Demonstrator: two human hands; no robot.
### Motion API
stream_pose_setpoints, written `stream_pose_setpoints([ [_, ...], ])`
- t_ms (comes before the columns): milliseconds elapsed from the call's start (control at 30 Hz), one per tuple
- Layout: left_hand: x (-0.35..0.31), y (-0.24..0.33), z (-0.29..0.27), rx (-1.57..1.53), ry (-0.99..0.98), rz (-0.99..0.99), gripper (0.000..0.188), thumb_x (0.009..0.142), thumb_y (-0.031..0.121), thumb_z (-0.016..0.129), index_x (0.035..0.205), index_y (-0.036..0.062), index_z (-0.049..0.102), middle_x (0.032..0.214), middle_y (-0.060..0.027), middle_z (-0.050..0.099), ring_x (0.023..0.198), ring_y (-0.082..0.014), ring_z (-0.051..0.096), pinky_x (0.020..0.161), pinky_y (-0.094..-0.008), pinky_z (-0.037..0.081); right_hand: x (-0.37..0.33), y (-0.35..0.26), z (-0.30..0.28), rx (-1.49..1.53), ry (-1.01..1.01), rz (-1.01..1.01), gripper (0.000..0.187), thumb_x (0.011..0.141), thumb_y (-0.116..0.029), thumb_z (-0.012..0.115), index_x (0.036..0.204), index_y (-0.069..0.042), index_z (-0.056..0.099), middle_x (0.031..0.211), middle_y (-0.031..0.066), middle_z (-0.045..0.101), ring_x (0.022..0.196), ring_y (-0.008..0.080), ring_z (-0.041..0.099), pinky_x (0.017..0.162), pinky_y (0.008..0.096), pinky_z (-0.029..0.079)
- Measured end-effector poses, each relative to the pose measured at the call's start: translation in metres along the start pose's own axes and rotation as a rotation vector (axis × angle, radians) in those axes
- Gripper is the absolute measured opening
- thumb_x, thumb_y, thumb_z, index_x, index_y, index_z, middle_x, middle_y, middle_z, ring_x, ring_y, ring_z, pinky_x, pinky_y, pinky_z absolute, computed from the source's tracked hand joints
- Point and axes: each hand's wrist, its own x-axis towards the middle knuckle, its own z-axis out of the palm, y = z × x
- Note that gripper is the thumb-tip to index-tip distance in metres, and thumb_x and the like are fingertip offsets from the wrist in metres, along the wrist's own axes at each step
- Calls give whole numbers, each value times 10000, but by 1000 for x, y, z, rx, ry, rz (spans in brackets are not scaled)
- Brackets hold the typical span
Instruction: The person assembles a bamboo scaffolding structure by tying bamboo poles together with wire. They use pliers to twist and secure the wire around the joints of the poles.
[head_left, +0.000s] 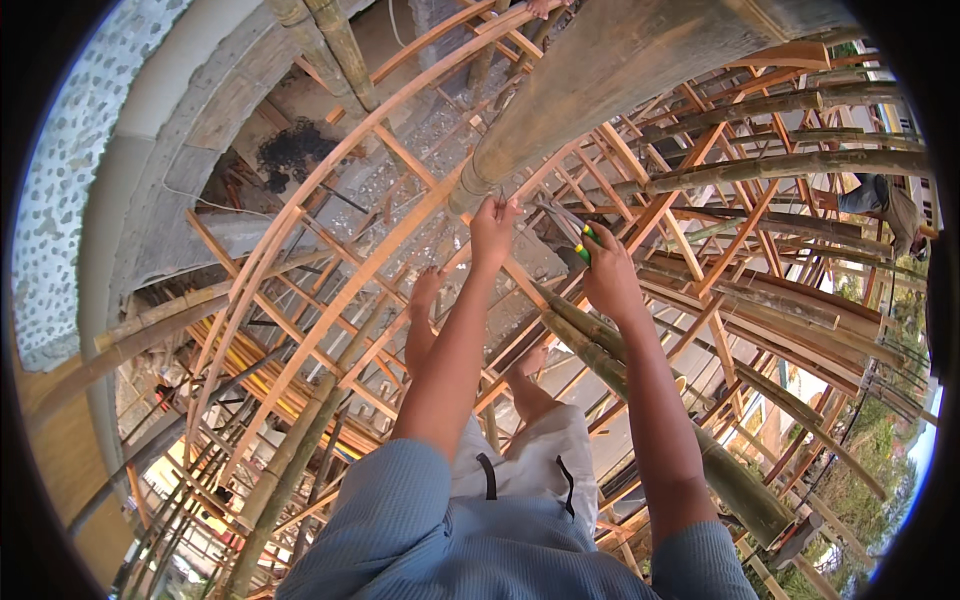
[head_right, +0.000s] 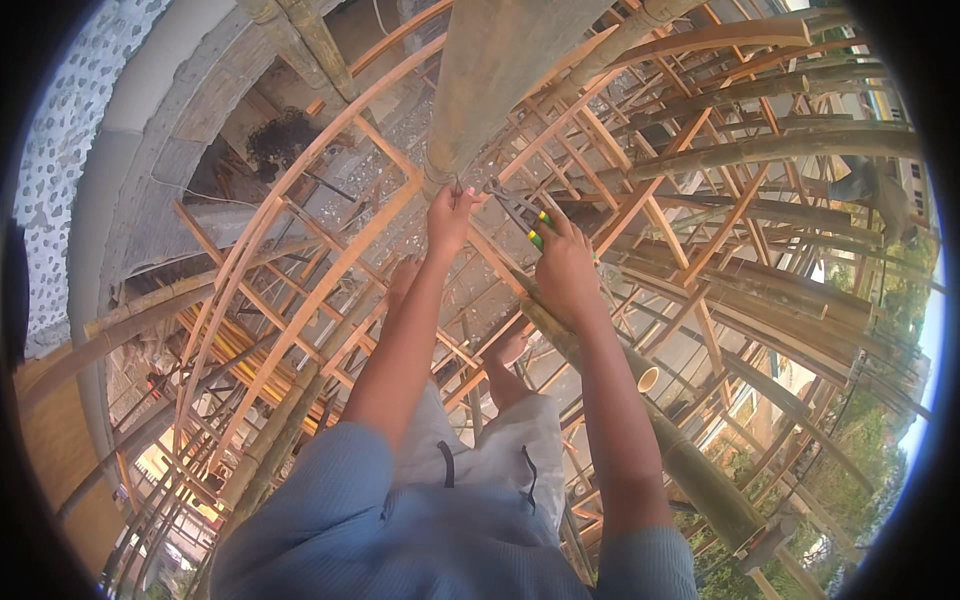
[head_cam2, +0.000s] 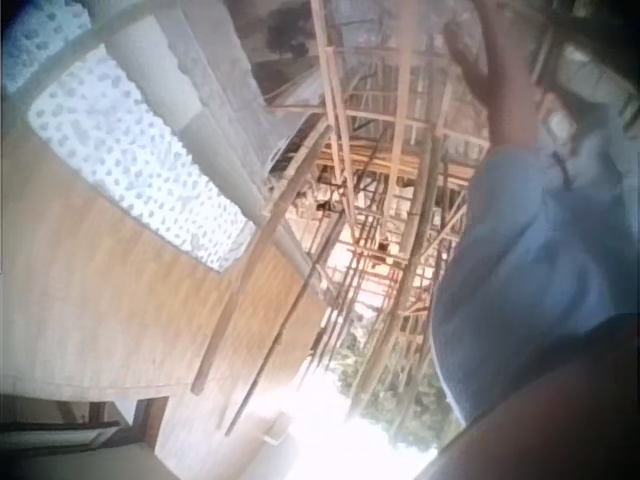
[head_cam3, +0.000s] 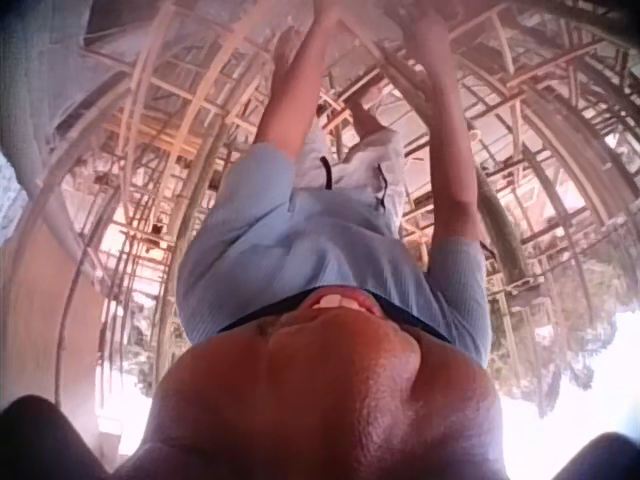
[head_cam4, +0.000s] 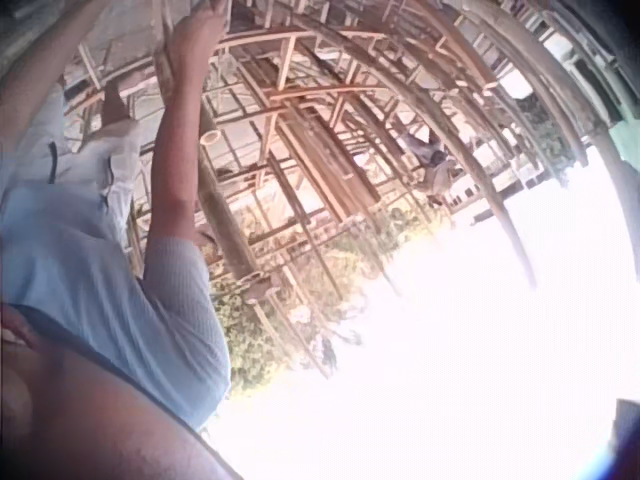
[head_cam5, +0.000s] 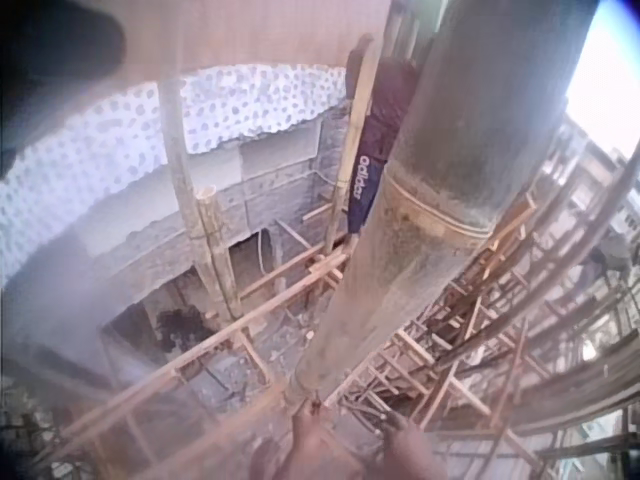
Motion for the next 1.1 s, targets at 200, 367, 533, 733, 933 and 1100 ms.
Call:
stream_pose_setpoints([
  [200, -13, -15, 12, -54, 1, 12, 276, 1032, 187, 402, 1004, -6, 597, 664, -47, 587, 566, -92, 533, 529, -265, 398, 33, -14, 51, -80, 7, 32, 478, 788, 20, 509, 1264, 7, 552, 1444, 131, 403, 1361, 309, 358, 1116, 583, 268],
  [367, -15, -26, 17, 77, 62, 98, 280, 1033, 174, 379, 1031, -3, 596, 670, -70, 576, 583, -132, 542, 573, -312, 431, 29, -31, 84, -127, 88, 95, 457, 803, -9, 539, 1260, -1, 558, 1452, 115, 385, 1351, 313, 355, 1115, 602, 245],
  [533, -24, -14, 17, 108, 89, 188, 220, 989, 129, 395, 1006, -18, 557, 729, -152, 584, 654, -264, 572, 641, -378, 456, 26, -34, 94, -107, 131, 147, 402, 832, -55, 547, 1230, -60, 598, 1387, 94, 440, 1255, 294, 433, 1039, 565, 322],
  [733, -26, -25, 3, -144, -56, 201, 201, 910, 140, 408, 950, -28, 509, 704, -121, 509, 611, -242, 510, 585, -375, 425, 22, -48, 79, -186, 111, 150, 329, 822, -54, 548, 1129, -126, 642, 1291, 84, 500, 1153, 298, 483, 935, 504, 383],
  [933, -31, -29, -1, -426, -131, 54, 469, 998, 389, 368, 1116, -31, 539, 771, -25, 513, 696, -132, 483, 619, -283, 399, 26, -44, 92, 357, 221, 114, 251, 819, -125, 578, 1036, -1, 608, 1064, 218, 583, 921, 413, 590, 795, 497, 463],
  [1100, -33, -26, -4, -342, -95, 134, 641, 1012, 545, 326, 1244, -23, 511, 859, -35, 561, 748, -124, 503, 688, -269, 414, 31, -61, 90, 429, -25, 406, 300, 794, -241, 650, 895, 29, 563, 825, 281, 636, 841, 441, 633, 747, 498, 488],
])
